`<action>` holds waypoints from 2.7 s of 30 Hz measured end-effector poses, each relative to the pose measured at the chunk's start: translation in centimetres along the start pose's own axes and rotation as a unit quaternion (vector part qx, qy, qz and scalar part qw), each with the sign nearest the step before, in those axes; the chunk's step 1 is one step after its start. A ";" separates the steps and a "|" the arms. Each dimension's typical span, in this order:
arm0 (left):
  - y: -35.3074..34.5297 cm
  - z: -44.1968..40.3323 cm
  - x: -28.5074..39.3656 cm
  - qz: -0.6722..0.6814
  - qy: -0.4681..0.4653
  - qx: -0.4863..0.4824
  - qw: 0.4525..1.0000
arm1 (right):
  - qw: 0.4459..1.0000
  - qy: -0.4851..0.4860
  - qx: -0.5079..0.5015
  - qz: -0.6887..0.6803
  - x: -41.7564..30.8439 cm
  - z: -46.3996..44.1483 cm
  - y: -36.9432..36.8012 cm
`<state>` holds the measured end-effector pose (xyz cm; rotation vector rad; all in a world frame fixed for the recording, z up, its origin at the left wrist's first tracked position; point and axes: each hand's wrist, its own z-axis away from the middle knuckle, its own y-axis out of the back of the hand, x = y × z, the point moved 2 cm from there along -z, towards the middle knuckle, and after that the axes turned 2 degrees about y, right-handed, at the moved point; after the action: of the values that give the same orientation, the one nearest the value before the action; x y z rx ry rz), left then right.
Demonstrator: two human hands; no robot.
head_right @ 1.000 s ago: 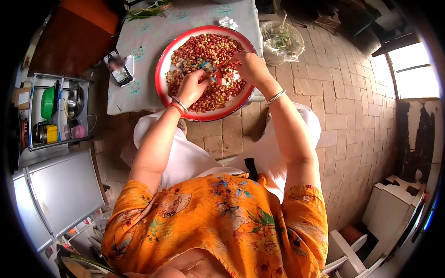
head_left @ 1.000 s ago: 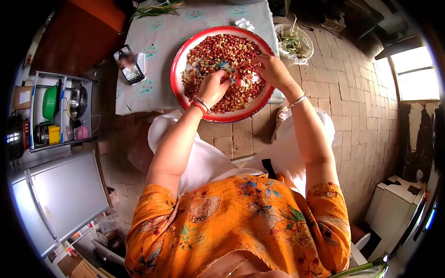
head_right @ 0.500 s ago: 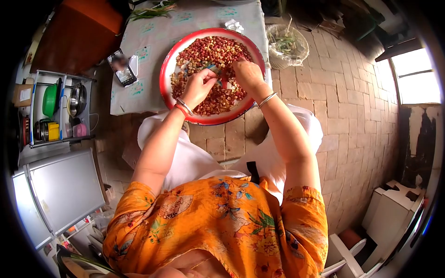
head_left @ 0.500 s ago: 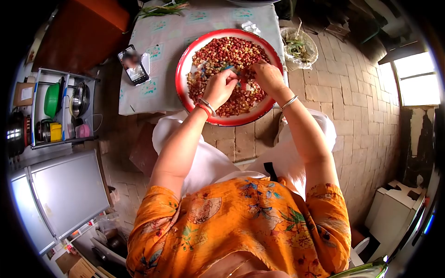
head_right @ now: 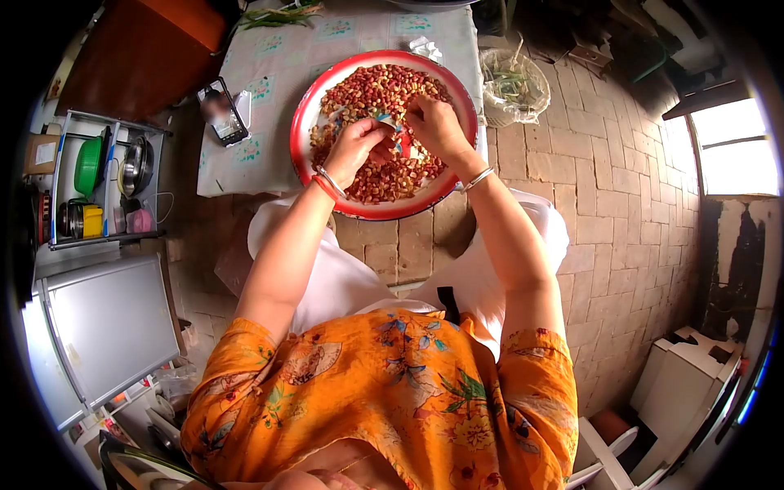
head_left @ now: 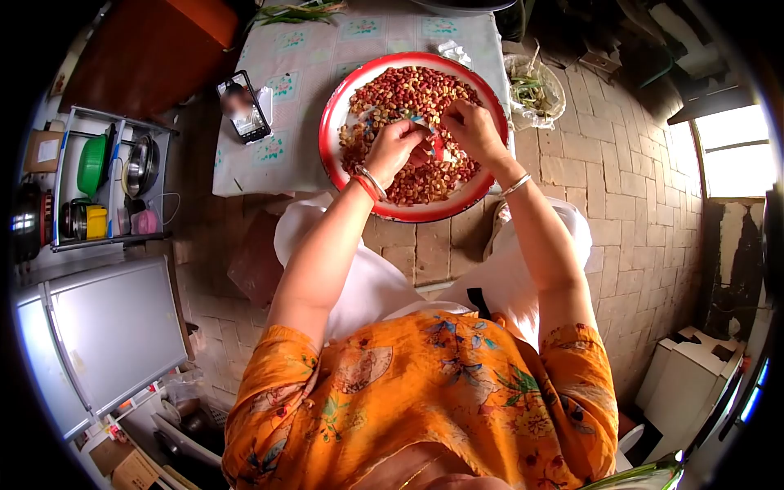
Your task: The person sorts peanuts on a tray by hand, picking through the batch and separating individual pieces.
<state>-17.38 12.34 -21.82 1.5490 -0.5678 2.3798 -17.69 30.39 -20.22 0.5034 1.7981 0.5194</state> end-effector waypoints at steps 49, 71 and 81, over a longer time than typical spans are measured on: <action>-0.1 -0.4 -0.4 0.156 -0.043 -0.003 0.987 | 0.984 -0.093 -0.151 -0.026 1.2 2.5 2.1; -0.3 -0.1 -0.2 0.112 0.019 0.083 0.990 | 0.993 0.054 -0.090 0.052 -1.0 2.0 1.0; 0.9 -0.7 -1.2 0.001 -0.017 0.093 0.996 | 0.975 -0.007 -0.053 0.216 1.1 1.2 2.8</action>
<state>-17.82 11.82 -23.38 1.6666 -0.3631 2.4718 -16.66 33.43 -19.77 0.8288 1.6387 0.9029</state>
